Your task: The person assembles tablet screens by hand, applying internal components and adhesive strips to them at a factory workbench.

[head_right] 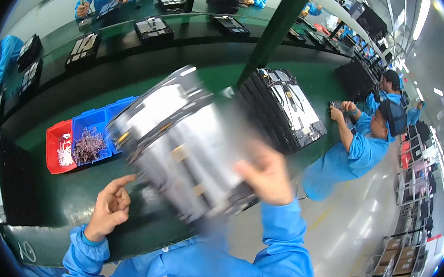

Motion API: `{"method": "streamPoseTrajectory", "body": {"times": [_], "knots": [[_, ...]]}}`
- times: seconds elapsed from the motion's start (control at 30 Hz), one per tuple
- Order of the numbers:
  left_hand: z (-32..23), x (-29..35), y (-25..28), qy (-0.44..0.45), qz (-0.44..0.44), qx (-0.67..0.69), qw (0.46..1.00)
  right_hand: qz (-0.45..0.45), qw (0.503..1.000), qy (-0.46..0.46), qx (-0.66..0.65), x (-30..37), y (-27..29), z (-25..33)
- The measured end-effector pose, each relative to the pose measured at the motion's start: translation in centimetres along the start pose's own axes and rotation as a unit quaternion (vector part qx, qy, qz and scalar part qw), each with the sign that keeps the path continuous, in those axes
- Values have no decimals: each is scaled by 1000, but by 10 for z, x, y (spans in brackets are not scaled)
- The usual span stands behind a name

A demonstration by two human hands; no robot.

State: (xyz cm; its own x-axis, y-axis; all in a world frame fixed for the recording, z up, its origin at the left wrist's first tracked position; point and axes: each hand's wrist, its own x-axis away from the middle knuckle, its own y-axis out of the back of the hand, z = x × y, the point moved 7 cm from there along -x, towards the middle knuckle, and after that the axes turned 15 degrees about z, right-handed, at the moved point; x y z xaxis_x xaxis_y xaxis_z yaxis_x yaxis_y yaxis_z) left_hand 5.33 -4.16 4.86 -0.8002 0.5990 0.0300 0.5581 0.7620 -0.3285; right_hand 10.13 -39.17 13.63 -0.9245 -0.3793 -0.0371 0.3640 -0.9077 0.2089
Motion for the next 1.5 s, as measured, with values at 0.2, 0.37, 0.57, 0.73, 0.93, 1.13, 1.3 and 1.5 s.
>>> {"method": "streamPoseTrajectory", "body": {"times": [0.2, 0.37, 0.57, 0.73, 0.93, 1.13, 1.3, 1.5], "knots": [[18, 11, 39, 31, -178, -404, 897, -224, 972, 63, 38, 23, 179, 39], [18, 14, 38, 15, -164, -405, 899, -204, 978, -29, -25, 16, 280, -15], [19, 15, 35, 29, -158, -429, 889, -185, 979, -60, -55, 9, 293, -33], [19, 15, 34, 25, -151, -448, 881, -164, 982, -79, -48, 5, 298, -37], [17, 14, 25, 27, -142, -476, 868, -257, 958, -79, 102, 7, 328, -40], [16, 17, 23, 18, -136, -485, 863, -393, 911, -25, 125, 30, 357, -61], [16, 30, 27, 35, -152, -486, 860, -59, 953, 105, -279, -19, 289, -96], [20, 29, 25, 42, -140, -499, 854, 170, 903, 131, -371, -86, 200, -135]]}}
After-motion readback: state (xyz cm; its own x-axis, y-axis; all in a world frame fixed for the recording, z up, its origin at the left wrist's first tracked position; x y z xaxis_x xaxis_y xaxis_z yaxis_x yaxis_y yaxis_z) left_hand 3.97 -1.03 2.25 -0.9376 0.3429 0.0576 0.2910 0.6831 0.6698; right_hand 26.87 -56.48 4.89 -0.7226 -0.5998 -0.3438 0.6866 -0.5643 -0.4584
